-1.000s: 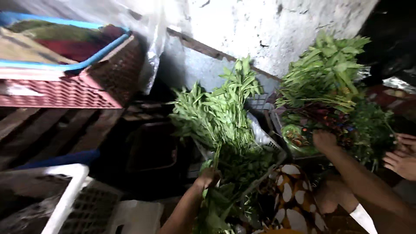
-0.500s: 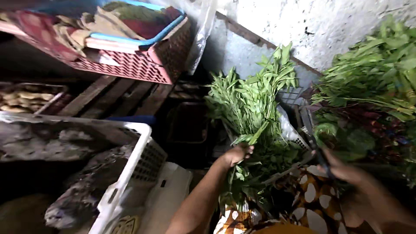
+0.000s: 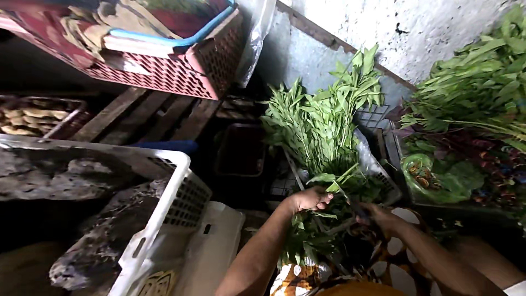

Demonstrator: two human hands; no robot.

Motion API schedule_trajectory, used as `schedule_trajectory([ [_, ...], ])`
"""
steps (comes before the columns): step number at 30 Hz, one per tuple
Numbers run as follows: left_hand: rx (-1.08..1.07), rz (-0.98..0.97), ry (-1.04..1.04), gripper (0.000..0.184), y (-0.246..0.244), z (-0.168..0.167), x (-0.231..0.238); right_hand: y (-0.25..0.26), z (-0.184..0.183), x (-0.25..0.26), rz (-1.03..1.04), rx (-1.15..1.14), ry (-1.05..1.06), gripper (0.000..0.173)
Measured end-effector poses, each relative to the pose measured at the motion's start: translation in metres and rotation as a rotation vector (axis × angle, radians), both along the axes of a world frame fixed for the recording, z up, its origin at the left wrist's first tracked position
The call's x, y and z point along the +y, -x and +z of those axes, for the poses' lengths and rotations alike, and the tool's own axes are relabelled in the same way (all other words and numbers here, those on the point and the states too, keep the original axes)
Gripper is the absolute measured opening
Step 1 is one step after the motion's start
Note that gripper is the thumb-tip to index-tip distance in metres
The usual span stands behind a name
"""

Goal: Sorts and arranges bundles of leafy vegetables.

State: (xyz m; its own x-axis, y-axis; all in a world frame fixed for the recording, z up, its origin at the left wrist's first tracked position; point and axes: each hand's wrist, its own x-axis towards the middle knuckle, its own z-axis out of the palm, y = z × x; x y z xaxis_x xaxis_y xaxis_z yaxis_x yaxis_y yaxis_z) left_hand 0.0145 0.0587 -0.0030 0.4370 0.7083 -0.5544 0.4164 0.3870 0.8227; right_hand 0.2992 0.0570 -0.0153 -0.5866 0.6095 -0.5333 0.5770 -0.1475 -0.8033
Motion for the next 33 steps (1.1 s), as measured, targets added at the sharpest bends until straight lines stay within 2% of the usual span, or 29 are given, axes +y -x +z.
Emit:
schedule_trajectory([
  [6,-0.002,-0.068,0.011,0.023,0.012,-0.016,0.000,-0.005,-0.007,-0.017,-0.060,-0.067,0.074,0.044],
  [10,-0.018,-0.073,0.006,0.023,0.018,-0.017,0.002,-0.015,-0.010,-0.018,0.013,-0.070,0.074,0.041],
  [13,-0.010,-0.073,0.009,0.023,0.018,-0.016,0.002,-0.018,-0.015,-0.016,0.087,-0.118,0.137,0.063],
  [15,0.031,-0.077,0.021,0.022,0.012,-0.010,0.001,-0.012,-0.019,-0.015,0.081,-0.088,0.128,0.068],
  [22,0.187,-0.154,-0.012,0.026,0.002,-0.014,0.004,0.002,-0.014,-0.010,-0.022,-0.016,0.131,0.039],
  [26,0.256,-0.201,-0.045,0.032,-0.002,-0.016,0.003,-0.003,-0.013,-0.022,-0.081,0.062,0.188,0.031],
  [30,0.341,-0.271,-0.072,0.036,-0.018,-0.008,0.007,-0.006,-0.017,-0.025,-0.033,0.071,0.225,0.037],
  [33,0.383,-0.305,-0.100,0.036,-0.024,-0.008,0.010,-0.011,-0.019,-0.024,-0.119,0.111,0.251,0.037],
])
